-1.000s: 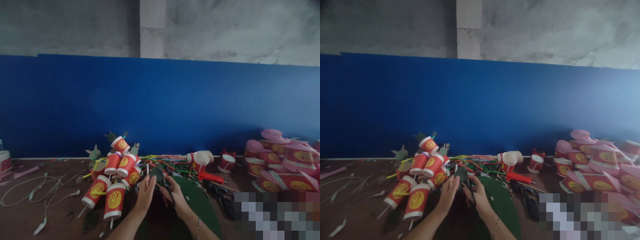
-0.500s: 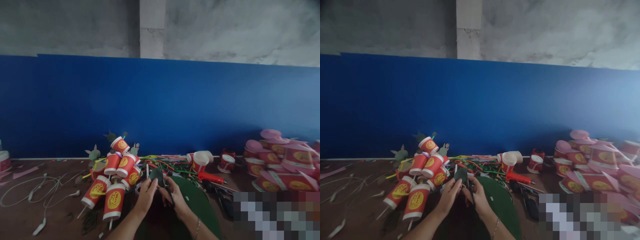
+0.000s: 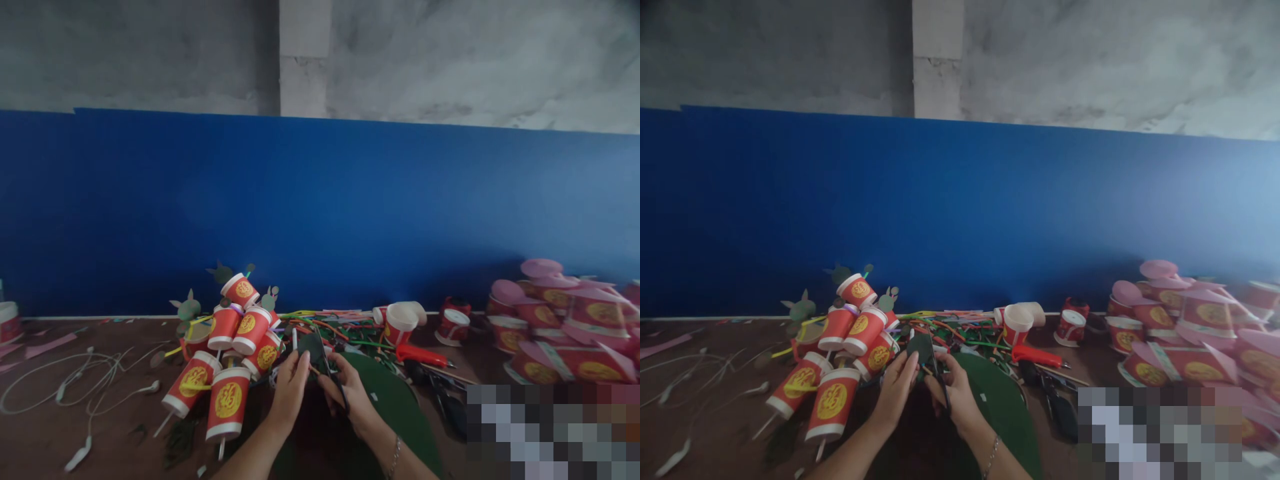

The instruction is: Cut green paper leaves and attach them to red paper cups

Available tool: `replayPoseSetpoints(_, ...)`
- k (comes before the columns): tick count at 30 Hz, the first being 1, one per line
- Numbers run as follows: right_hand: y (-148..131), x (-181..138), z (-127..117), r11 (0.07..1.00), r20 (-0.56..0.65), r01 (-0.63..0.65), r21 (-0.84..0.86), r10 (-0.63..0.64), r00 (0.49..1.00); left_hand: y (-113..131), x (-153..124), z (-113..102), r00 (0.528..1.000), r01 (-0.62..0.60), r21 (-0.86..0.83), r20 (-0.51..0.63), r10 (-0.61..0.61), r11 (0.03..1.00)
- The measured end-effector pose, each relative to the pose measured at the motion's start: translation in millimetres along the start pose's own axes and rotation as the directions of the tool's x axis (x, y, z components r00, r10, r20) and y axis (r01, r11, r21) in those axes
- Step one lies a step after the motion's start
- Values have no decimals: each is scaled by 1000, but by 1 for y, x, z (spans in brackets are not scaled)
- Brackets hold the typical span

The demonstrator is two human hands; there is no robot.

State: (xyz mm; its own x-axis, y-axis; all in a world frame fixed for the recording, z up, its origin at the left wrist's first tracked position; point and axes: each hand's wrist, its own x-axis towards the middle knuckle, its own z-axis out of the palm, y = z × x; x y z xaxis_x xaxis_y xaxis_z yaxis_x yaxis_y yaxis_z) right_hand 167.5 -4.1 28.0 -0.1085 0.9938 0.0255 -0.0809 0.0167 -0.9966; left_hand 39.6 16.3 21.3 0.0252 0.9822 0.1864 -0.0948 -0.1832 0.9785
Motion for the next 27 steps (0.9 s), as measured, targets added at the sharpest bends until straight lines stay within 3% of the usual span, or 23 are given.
replayPoseSetpoints(13,7,4,-2,998,16,47,35,-47,999,-1,0,1,998,14,-1,57,-13,1000)
replayPoseSetpoints(23,5,3,-2,1000,14,17,2,-17,1000,5,-2,3,998,39,-98,-44,-43,994)
replayPoseSetpoints(27,6,3,-2,1000,19,10,18,-10,1000,5,-1,3,999,36,-92,-34,-39,995)
